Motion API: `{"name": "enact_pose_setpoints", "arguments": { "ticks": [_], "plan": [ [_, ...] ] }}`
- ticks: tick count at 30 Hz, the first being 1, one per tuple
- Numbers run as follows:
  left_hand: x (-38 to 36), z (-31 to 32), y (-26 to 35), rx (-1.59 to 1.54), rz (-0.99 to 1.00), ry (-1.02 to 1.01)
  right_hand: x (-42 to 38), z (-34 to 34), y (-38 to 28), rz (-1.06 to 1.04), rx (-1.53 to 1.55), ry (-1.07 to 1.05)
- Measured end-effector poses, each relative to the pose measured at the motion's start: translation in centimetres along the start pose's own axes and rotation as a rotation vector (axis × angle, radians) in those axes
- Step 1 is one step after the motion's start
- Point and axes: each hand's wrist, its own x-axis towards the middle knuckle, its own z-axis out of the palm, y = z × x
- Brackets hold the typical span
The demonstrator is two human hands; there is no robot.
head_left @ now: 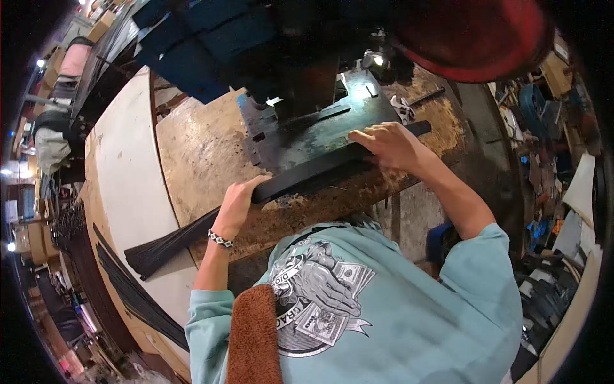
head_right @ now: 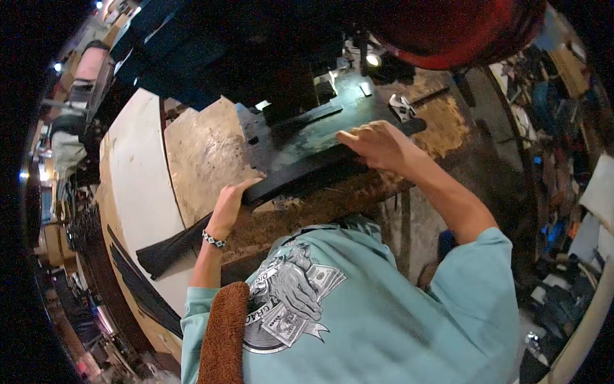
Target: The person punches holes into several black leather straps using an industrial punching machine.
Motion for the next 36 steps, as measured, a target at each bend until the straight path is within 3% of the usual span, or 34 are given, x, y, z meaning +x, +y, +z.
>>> {"name": "enact_pose_setpoints", "arguments": {
  "ticks": [5, 7, 9, 11, 13, 14, 17, 19, 21, 25, 27, 32, 36],
  "plan": [
    [0.7, 0.9, -0.9, 0.025, 0.092, 0.011, -0.9, 0.7, 1.3, 0.112, 0.030, -0.072],
    [0.7, 0.7, -0.9, -0.010, 0.044, 0.000, -2.3, 2.3, 0.9, -0.024, -0.306, 0.220],
    [0.3, 1.7, -3.2, 0.010, 0.086, 0.069, 0.0, 0.3, 0.6, 0.127, 0.067, -0.133],
    [0.1, 1.5, -2.3, 0.151, 0.022, 0.044, 1.6, -0.4, -2.4, 0.105, 0.100, -0.004],
    [-0.2, 1.9, -2.7, 0.165, 0.048, 0.088, 3.7, -0.1, -5.5, 0.131, 0.133, -0.014],
    [-0.5, 1.7, -2.2, 0.173, 0.026, 0.092, 4.1, 1.4, -6.0, 0.137, 0.031, 0.048],
    [-1.5, 0.3, -1.1, 0.305, -0.091, -0.004, 4.5, 1.7, -5.6, 0.216, 0.071, -0.006],
    [-3.8, 0.1, -3.9, 0.395, -0.063, 0.097, 4.6, 1.4, -5.8, 0.207, 0.090, -0.010],
    [-7.3, -0.5, -9.7, 0.441, -0.274, 0.025, 4.9, 0.9, -6.1, 0.200, 0.097, -0.012],
    [-18.6, -3.3, -20.2, 0.535, -0.407, 0.173, 4.8, 1.4, -5.7, 0.166, 0.058, 0.004],
    [-20.8, -5.9, -18.4, 0.582, -0.472, 0.144, 4.6, 1.6, -5.6, 0.161, 0.042, 0.017],
    [-24.3, -8.0, -21.3, 0.619, -0.529, 0.159, 4.2, 2.4, -4.8, 0.164, 0.062, 0.024],
    [-30.8, -11.2, -26.7, 0.807, -0.614, 0.175, 3.7, 2.8, -4.3, 0.180, 0.036, -0.012]
  ]
}}
